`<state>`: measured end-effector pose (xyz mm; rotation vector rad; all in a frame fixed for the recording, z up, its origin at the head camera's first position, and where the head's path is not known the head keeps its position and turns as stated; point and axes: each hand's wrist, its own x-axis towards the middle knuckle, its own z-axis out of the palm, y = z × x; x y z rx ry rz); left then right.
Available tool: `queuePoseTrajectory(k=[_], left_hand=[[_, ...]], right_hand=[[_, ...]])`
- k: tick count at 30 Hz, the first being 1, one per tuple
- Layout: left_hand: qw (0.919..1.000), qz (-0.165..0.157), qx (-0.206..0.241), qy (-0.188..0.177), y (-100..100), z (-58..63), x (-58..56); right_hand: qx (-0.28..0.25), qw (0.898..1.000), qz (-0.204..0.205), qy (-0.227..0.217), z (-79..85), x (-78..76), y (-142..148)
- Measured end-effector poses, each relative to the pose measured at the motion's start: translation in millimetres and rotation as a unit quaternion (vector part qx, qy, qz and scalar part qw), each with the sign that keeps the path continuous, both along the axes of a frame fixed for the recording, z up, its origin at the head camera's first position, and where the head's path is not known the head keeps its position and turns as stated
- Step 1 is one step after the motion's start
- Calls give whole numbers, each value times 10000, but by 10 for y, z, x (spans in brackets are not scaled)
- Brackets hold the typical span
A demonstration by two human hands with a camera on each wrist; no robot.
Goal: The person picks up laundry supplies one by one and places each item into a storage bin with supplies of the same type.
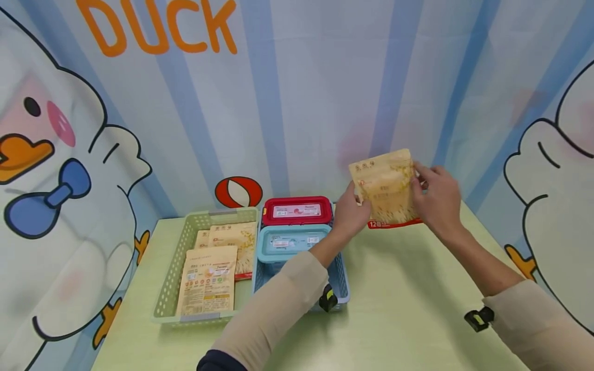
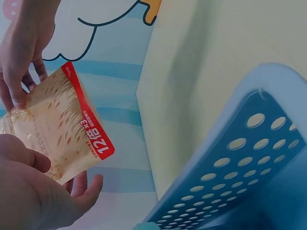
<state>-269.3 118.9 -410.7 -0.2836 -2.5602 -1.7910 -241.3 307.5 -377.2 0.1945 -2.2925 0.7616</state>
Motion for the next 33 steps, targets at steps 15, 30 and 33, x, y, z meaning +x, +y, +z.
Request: queuePoseTrajectory(k=[15,30,33], left_hand=[[9985,-56,-199,512,-281,306,-3],[9986,-9,-231,-473,-679,573,-9],[9983,40,-170,-563,-747,605,13]], right_hand=[[597,9962,157,-613,245,21,-183],[-391,9937,265,-1019,384,-120,-452],[-660,9915,303,-1079,389,-145,-511]])
